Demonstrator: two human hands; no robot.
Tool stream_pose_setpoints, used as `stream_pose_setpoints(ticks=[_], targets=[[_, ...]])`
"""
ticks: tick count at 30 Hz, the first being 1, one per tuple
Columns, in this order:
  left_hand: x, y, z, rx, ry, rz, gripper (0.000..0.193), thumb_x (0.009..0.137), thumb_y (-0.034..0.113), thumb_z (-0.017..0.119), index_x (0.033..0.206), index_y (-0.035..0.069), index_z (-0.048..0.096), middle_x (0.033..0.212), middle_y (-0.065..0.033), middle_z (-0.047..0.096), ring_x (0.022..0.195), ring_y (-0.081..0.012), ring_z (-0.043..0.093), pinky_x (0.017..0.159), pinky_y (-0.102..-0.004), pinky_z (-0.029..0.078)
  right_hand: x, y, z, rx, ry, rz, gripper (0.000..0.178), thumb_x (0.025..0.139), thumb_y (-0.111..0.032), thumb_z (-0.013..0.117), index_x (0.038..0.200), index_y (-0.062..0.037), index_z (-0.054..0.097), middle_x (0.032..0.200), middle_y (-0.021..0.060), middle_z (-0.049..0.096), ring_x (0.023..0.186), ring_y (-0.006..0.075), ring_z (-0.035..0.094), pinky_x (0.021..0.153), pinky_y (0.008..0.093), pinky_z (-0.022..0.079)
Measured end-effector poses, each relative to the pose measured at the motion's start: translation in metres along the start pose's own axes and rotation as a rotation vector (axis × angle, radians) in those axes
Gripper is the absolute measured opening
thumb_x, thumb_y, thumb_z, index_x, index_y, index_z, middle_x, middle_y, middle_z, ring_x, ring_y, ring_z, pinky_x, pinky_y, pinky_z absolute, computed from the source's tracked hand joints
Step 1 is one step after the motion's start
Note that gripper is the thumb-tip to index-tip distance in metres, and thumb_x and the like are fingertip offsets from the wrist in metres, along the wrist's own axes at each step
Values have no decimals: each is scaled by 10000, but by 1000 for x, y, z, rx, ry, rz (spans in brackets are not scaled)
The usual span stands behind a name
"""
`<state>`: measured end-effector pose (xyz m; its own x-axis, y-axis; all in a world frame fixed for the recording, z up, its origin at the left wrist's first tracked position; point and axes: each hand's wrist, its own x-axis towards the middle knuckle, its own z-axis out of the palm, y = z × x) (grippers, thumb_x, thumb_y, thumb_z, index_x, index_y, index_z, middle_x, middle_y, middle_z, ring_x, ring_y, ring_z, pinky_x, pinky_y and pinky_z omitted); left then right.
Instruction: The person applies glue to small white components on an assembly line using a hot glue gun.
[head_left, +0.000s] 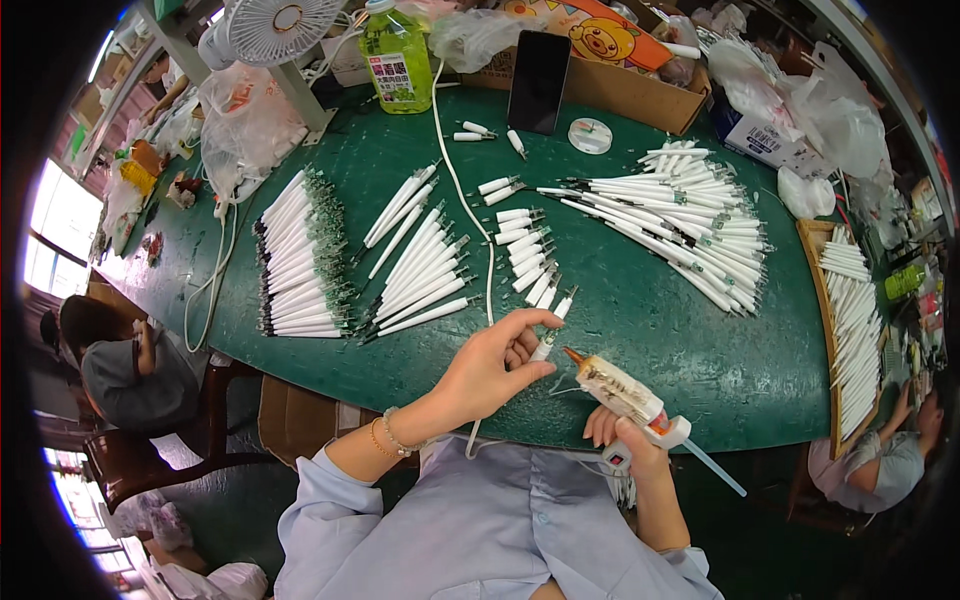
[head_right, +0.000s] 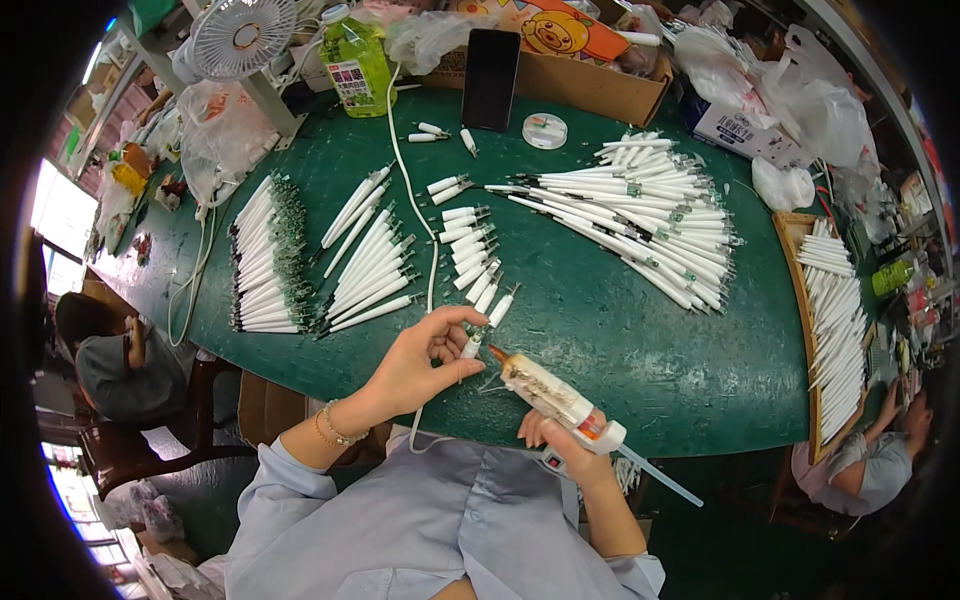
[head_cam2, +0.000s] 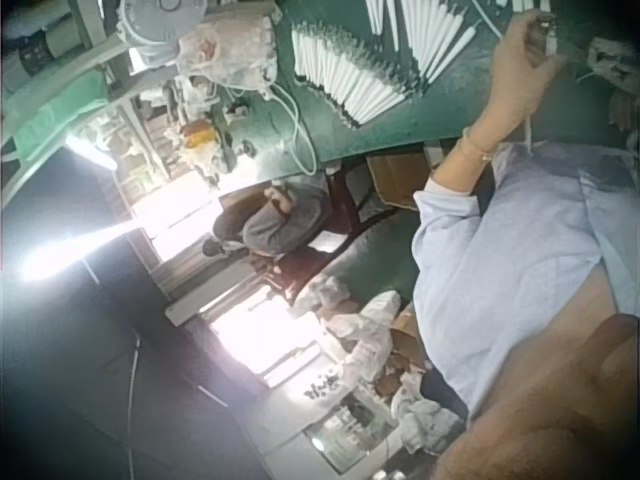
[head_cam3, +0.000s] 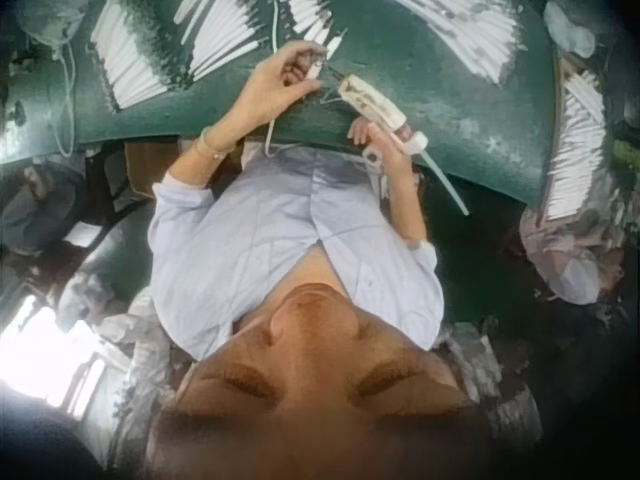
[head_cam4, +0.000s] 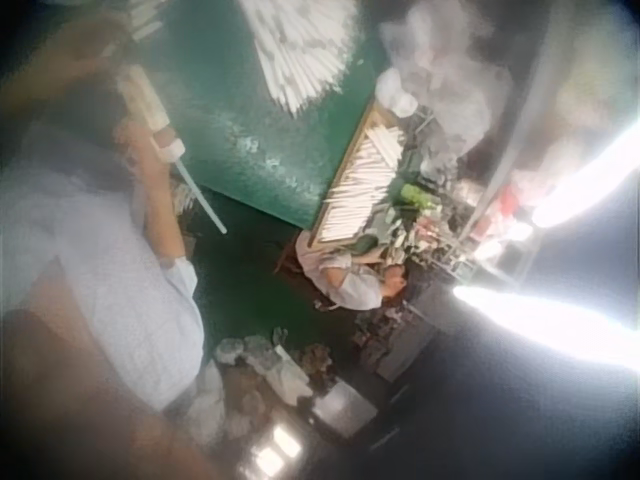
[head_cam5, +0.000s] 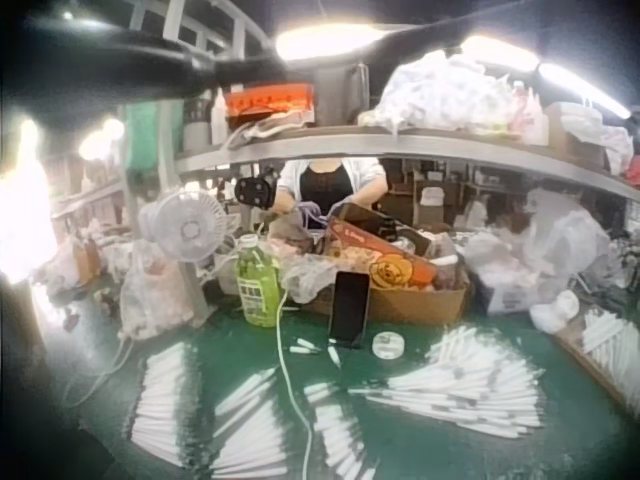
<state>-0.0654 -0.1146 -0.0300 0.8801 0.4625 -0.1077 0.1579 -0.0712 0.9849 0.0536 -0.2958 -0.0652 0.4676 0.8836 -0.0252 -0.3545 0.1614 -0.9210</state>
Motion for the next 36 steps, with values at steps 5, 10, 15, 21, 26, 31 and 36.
stream_pose_setpoints(ticks=[5, 10, 15, 21, 26, 31, 36], targets=[[-4, 2, 2, 45, -8, -14, 403, 733, 22, 658, 1103, 57, 502, 760, 15, 465, 636, -22, 425, 590, -157, 384, 1, -1, 3, -10, 1, 26, 244, 768, -161, 540, 600, 8, 486, 546, 120, 491, 524, 215, 496, 547, 371, 451], [-5, 2, 2, 85, 5, 21, 404, 720, 23, 666, 1093, 62, 518, 757, 17, 465, 616, -23, 394, 568, -159, 368, 1, -4, 6, -30, -8, 41, 234, 776, -150, 538, 617, 15, 492, 542, 119, 489, 509, 208, 494, 539, 366, 452], [-4, 0, 3, 111, 36, 75, 390, 718, 46, 654, 1085, 100, 532, 716, -18, 477, 537, -76, 409, 520, -219, 396, 0, -3, 3, -42, -12, 57, 204, 782, -139, 539, 684, 37, 512, 538, 110, 485, 510, 203, 495, 523, 350, 444], [-4, 2, 2, 113, 30, 53, 392, 719, 31, 657, 1086, 83, 530, 730, 3, 464, 578, -55, 397, 543, -193, 379, 0, -3, 4, -51, 12, 75, 205, 781, -135, 535, 668, 33, 507, 539, 111, 485, 514, 209, 496, 517, 347, 439], [-5, 3, 0, 107, 19, 21, 395, 719, 8, 658, 1087, 64, 526, 750, 22, 453, 623, -30, 389, 567, -163, 362, -2, 1, -2, 2, -28, 83, 137, 786, -82, 531, 796, 55, 534, 599, 104, 522, 558, 182, 520, 546, 315, 449], [-6, 5, 1, 139, 35, 62, 387, 722, 17, 657, 1085, 64, 532, 769, 11, 464, 632, -38, 404, 582, -170, 383, -6, -2, -5, -239, -52, 103, 192, 795, -40, 531, 948, 74, 553, 668, 97, 566, 593, 140, 537, 567, 263, 452], [3, 15, 4, 237, 10, 105, 402, 714, 17, 651, 1093, 67, 528, 799, -36, 491, 640, -87, 460, 593, -202, 414, -1, 2, 1, -149, 219, -111, 235, 844, -185, 455, 689, -9, 461, 584, 75, 446, 572, 177, 455, 597, 323, 411]])
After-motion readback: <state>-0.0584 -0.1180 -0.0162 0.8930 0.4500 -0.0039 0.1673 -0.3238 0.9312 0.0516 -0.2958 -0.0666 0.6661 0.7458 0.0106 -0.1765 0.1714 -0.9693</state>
